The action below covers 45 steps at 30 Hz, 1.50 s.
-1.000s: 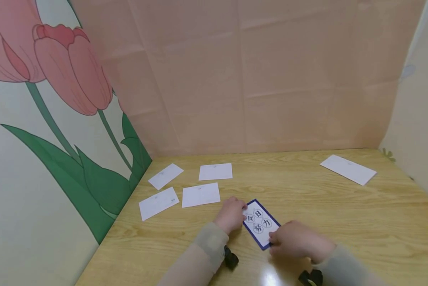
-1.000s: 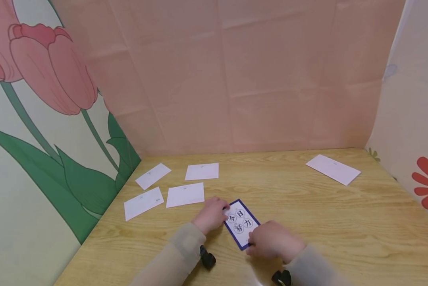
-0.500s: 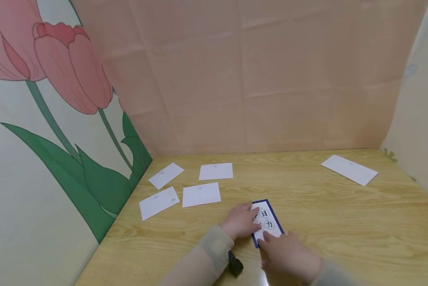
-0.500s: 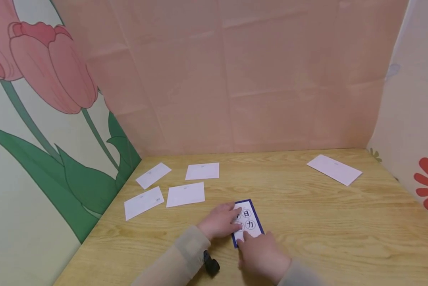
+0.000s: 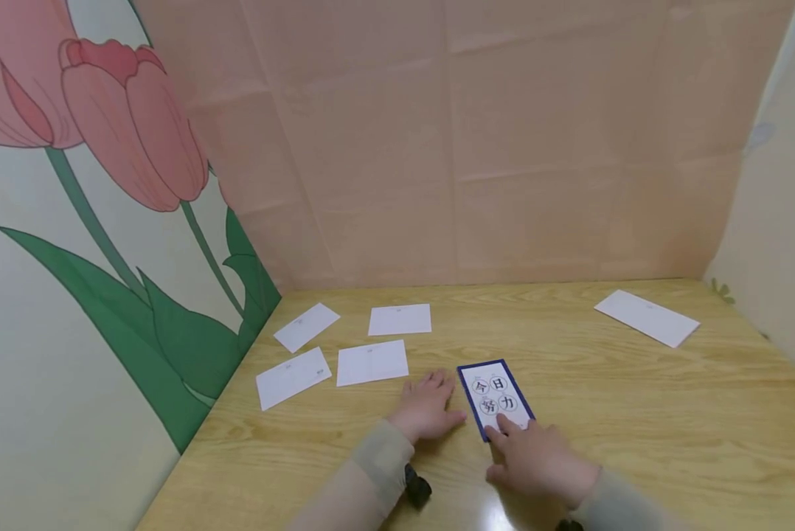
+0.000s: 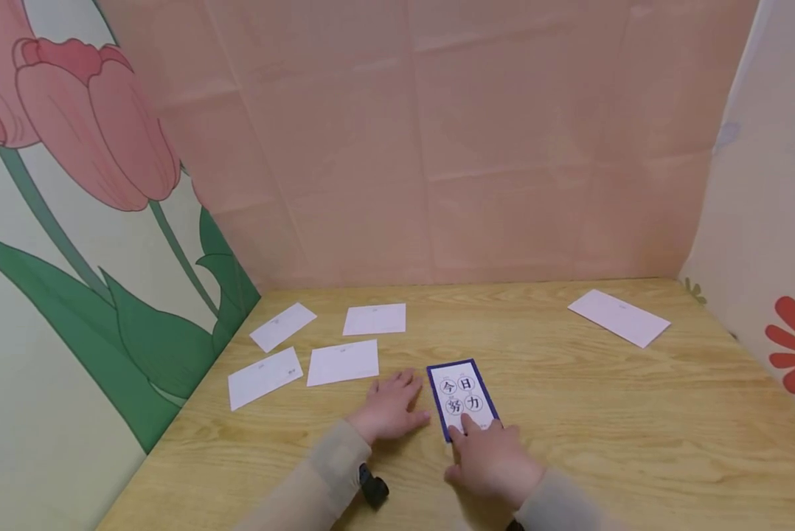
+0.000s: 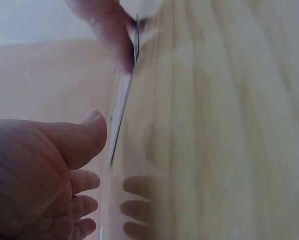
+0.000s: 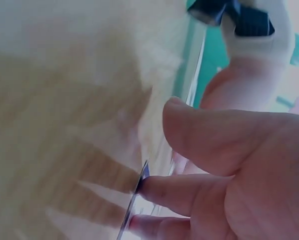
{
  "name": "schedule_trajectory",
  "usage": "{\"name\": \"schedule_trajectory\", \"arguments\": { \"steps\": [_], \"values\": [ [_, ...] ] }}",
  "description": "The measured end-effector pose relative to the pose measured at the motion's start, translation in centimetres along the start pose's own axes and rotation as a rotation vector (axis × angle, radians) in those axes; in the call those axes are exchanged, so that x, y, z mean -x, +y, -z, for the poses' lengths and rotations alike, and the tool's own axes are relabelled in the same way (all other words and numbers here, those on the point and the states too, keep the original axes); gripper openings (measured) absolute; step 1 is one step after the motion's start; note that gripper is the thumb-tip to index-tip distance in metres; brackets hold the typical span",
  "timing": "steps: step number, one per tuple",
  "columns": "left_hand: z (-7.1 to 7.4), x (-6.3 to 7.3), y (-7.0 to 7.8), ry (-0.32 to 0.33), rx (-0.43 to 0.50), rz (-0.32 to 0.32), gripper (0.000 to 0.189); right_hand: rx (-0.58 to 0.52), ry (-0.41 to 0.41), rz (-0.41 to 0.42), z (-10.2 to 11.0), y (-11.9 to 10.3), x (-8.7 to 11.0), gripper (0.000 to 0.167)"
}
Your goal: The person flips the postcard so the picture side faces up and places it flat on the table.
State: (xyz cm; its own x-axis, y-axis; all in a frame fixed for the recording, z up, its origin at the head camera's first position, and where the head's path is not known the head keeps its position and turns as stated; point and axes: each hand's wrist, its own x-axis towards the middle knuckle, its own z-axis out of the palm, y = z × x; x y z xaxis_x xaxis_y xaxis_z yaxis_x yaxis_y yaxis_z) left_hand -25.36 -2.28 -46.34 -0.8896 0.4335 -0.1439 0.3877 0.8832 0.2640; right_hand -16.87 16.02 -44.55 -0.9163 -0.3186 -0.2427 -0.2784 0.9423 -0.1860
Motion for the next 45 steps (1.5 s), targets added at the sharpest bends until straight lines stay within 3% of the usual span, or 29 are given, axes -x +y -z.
{"name": "schedule_trajectory", "arguments": {
  "steps": [7, 14, 18, 22, 28, 35, 45],
  "values": [
    [1.4, 1.1, -4.4, 0.036, 0.052, 0.125, 0.08, -0.072, -0.059, -0.047, 1.3, 2.8, -1.7, 0.063],
    [2.8, 2.0, -8.2, 0.06, 0.112, 0.243, 0.084, -0.108, -0.062, -0.051, 2.5, 5.8, -3.4, 0.061],
    [3.0, 2.3, -9.7, 0.054, 0.084, 0.269, 0.081, -0.108, -0.061, -0.049, 3.0, 7.4, -4.5, 0.061],
    [2.9, 2.6, -10.2, 0.03, 0.09, 0.277, 0.077, -0.122, -0.054, -0.066, 3.5, 8.8, -5.8, 0.06],
    [2.4, 3.1, -9.3, -0.009, 0.053, 0.195, 0.072, -0.112, -0.049, -0.116, 4.1, 10.5, -7.6, 0.061],
    [2.0, 3.8, -6.1, -0.04, -0.077, 0.08, 0.07, -0.112, -0.056, -0.154, 4.8, 11.9, -8.9, 0.063],
    [1.1, 4.6, -1.8, -0.084, -0.169, -0.044, 0.072, -0.158, -0.1, -0.178, 5.6, 12.7, -9.8, 0.063]
  ]
}}
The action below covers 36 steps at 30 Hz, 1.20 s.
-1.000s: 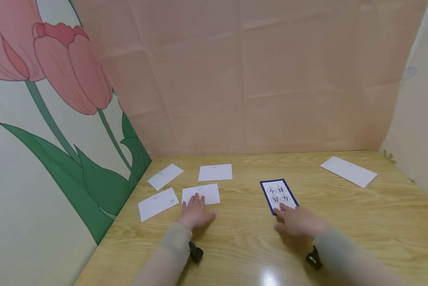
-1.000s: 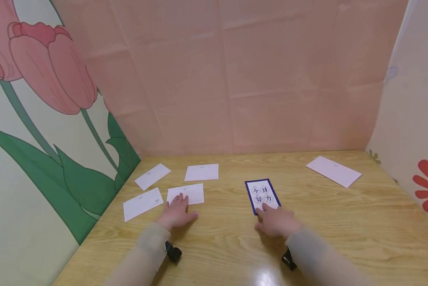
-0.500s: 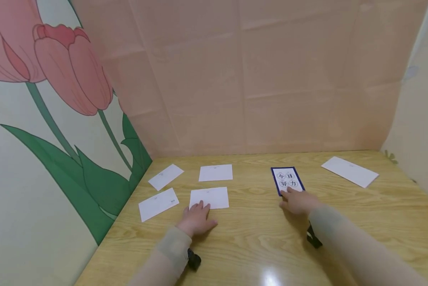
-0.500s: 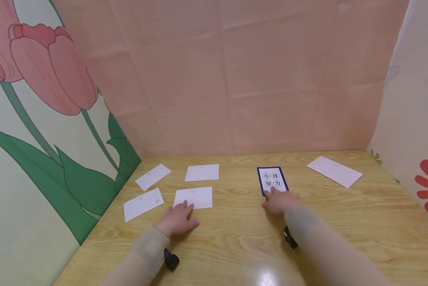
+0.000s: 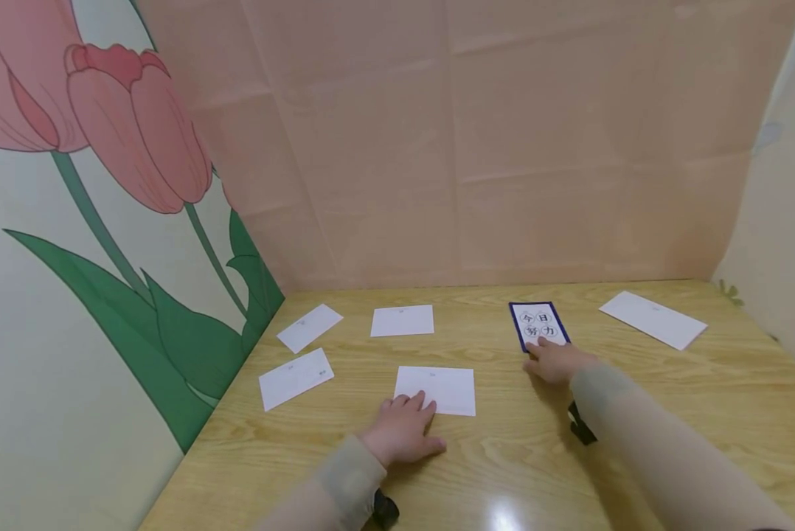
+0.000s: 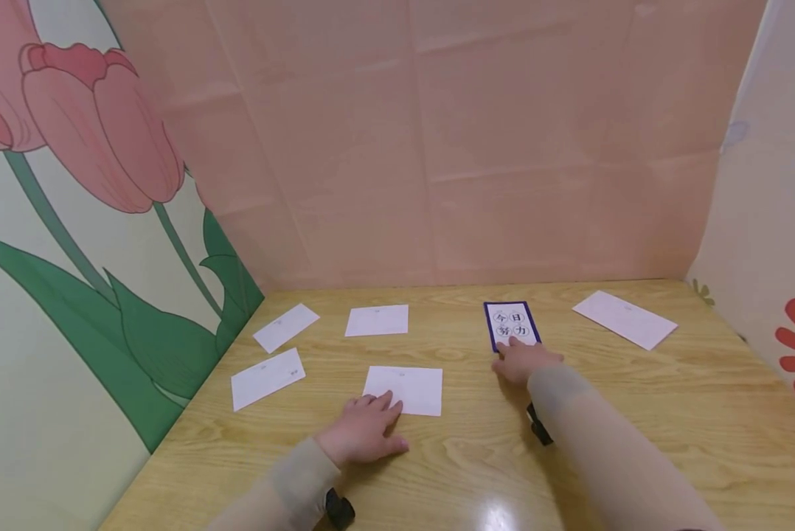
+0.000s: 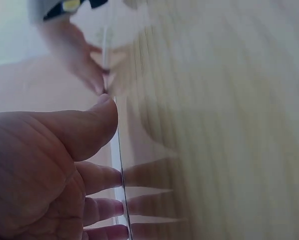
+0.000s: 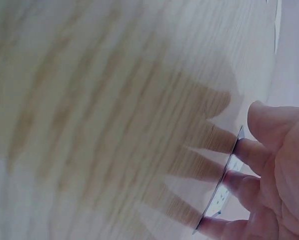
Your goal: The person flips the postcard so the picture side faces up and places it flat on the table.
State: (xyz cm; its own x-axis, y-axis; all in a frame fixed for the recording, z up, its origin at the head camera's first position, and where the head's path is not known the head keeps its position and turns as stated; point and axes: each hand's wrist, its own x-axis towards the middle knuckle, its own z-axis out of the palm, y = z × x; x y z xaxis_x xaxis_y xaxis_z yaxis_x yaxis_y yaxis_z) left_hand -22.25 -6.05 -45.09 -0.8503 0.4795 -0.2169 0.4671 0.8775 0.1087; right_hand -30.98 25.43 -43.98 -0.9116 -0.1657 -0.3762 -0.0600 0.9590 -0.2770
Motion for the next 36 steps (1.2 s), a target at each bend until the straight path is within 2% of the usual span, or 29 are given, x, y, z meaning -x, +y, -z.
{"name": "schedule_trajectory", "arguments": {
  "steps": [8, 19, 25, 31, 33, 36],
  "values": [
    [-0.3, 0.2, 2.2, 0.002, -0.026, -0.066, 0.073, -0.016, -0.004, -0.025, 0.4, 0.5, -0.3, 0.063],
    [-0.7, 0.6, 3.7, 0.009, -0.032, -0.149, 0.072, -0.018, -0.009, -0.058, 0.7, 1.6, -2.0, 0.061],
    [-0.7, 0.8, 4.2, 0.039, -0.017, -0.165, 0.072, 0.065, 0.046, 0.024, 0.9, 2.0, -2.8, 0.061],
    [-0.7, 1.0, 4.6, 0.045, -0.027, -0.169, 0.072, 0.128, 0.166, 0.079, 0.5, 2.6, -3.5, 0.059],
    [-0.7, 1.1, 4.7, 0.045, -0.032, -0.17, 0.072, 0.12, 0.217, 0.113, 0.5, 2.2, -3.3, 0.054],
    [-0.7, 1.1, 4.7, 0.047, -0.03, -0.168, 0.072, 0.039, 0.235, 0.168, 0.6, 0.9, -2.4, 0.04]
  ]
}}
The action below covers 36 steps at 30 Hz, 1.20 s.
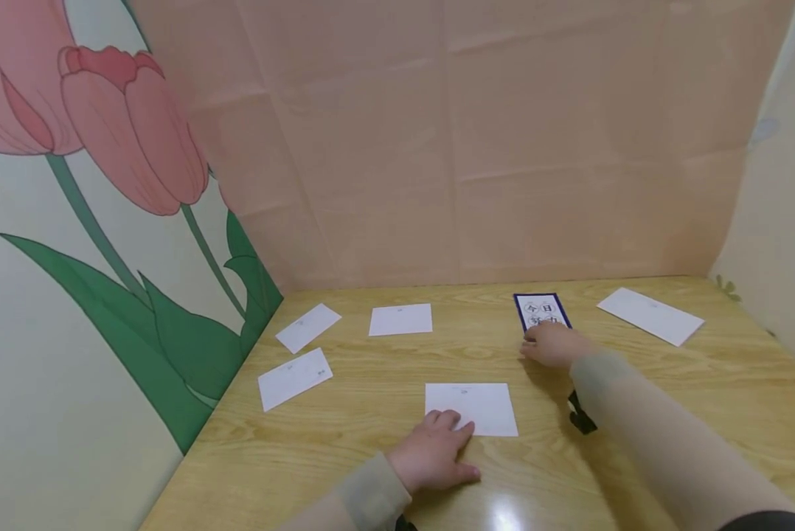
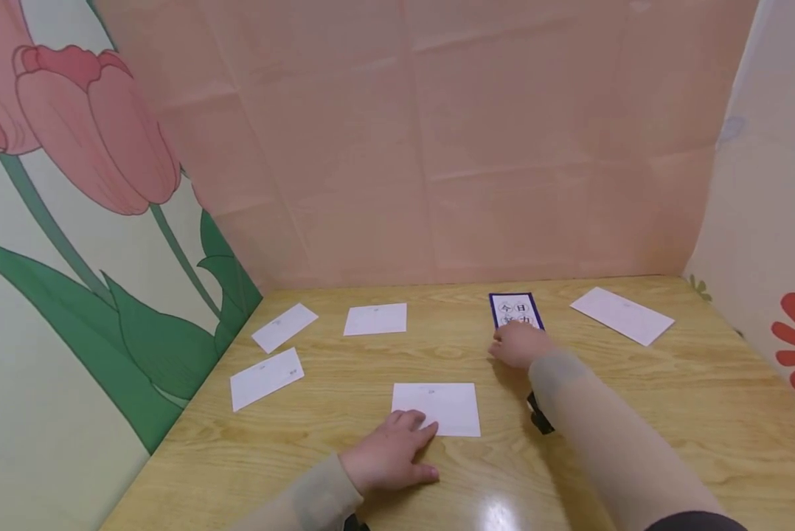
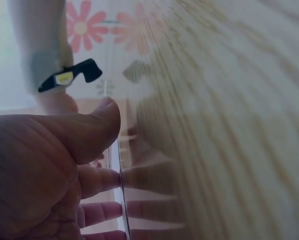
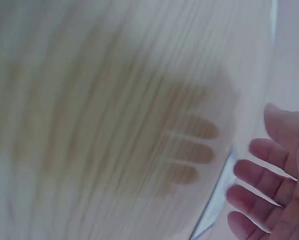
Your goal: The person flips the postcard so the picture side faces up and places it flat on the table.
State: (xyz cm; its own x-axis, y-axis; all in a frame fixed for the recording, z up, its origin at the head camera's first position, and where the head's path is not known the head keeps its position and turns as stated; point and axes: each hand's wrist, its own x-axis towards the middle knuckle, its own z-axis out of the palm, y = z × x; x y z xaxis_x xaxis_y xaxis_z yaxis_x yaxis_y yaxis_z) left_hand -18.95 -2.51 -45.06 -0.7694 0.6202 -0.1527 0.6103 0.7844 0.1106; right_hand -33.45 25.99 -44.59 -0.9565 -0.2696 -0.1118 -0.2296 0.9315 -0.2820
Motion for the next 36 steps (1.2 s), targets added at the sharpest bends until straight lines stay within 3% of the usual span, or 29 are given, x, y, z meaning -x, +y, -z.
{"name": "schedule_trajectory", "arguments": {
  "steps": [4, 8, 14, 23, 27, 36],
  "values": [
    [0.0, 0.1, -0.1, 0.0, 0.019, 0.003, 0.073, -0.142, -0.058, 0.036, -0.1, -2.5, 1.1, 0.026],
    [0.0, 0.0, -0.4, -0.001, 0.04, 0.003, 0.07, -0.22, -0.12, 0.025, -0.9, -4.6, 2.3, 0.03],
    [0.2, -1.1, -1.3, 0.03, 0.103, -0.013, 0.061, -0.234, -0.142, -0.006, -1.8, -6.5, 3.7, 0.042],
    [0.4, -3.3, -3.6, 0.011, 0.313, -0.059, 0.041, -0.228, -0.149, -0.057, -2.4, -7.9, 4.9, 0.051],
    [0.7, -4.0, -4.6, 0.0, 0.432, 0.013, 0.038, -0.224, -0.16, -0.08, -2.3, -8.2, 5.0, 0.05],
    [0.4, -5.1, -6.3, 0.092, 0.527, 0.229, 0.06, -0.224, -0.162, -0.094, -2.3, -8.4, 5.0, 0.05]
  ]
}}
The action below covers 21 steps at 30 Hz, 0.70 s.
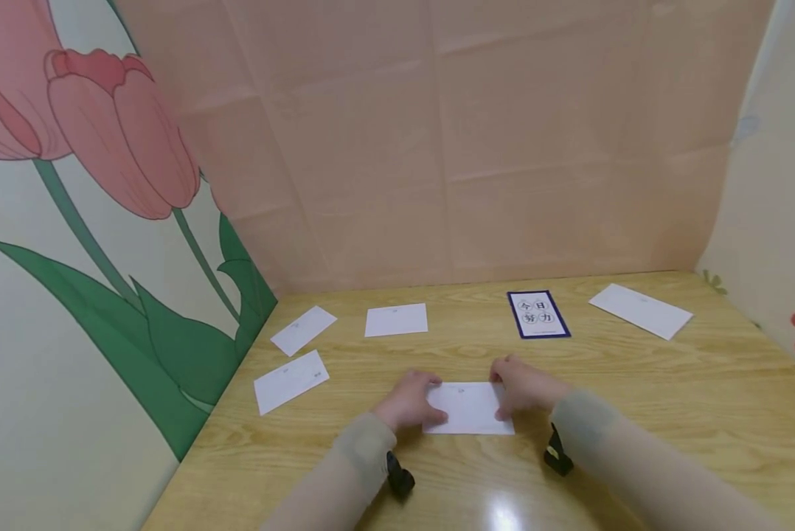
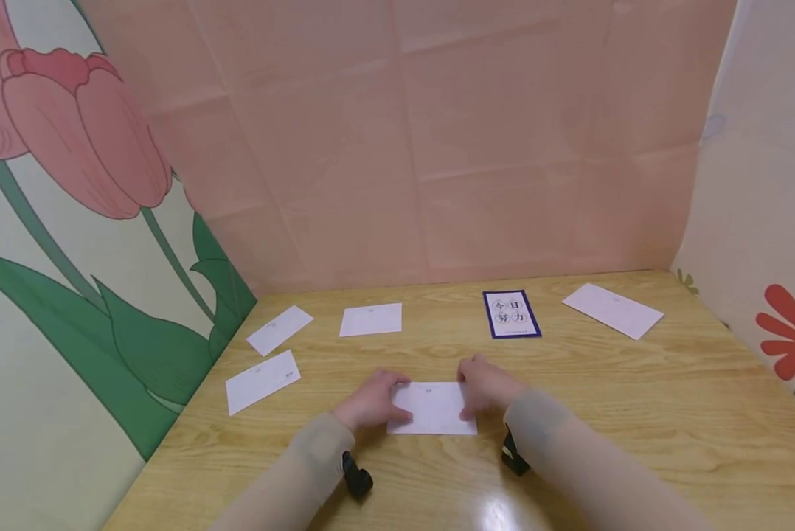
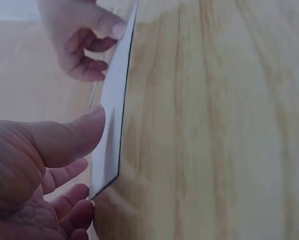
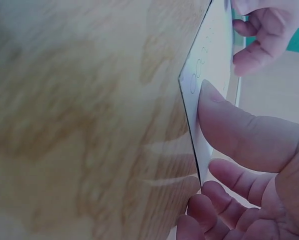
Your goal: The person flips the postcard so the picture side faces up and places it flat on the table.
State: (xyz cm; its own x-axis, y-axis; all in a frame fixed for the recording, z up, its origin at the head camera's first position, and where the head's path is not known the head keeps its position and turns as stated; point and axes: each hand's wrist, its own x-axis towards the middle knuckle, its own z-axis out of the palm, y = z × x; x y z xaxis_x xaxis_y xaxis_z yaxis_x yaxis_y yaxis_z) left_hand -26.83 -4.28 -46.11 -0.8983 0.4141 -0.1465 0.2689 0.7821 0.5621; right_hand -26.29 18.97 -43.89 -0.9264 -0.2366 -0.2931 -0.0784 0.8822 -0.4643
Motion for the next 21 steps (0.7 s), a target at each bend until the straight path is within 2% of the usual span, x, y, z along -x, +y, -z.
{"name": "schedule_trajectory", "arguments": {
  "steps": [4, 9, 15, 21],
  "values": [
    [0.3, -0.4, -0.3, 0.018, 0.008, 0.061, 0.064, -0.011, 0.0, -0.011, -0.1, -0.1, -0.1, 0.051],
    [0.6, -0.8, -0.1, 0.005, -0.006, 0.12, 0.063, -0.018, 0.002, -0.013, -0.1, 0.1, -0.4, 0.053],
    [1.0, -0.9, 0.5, -0.003, -0.089, 0.138, 0.059, -0.03, -0.005, -0.03, -0.1, 0.3, -0.8, 0.053],
    [1.2, -0.7, 0.7, 0.001, -0.115, 0.145, 0.06, -0.035, -0.001, -0.024, -0.2, 0.5, -0.9, 0.055]
  ]
}}
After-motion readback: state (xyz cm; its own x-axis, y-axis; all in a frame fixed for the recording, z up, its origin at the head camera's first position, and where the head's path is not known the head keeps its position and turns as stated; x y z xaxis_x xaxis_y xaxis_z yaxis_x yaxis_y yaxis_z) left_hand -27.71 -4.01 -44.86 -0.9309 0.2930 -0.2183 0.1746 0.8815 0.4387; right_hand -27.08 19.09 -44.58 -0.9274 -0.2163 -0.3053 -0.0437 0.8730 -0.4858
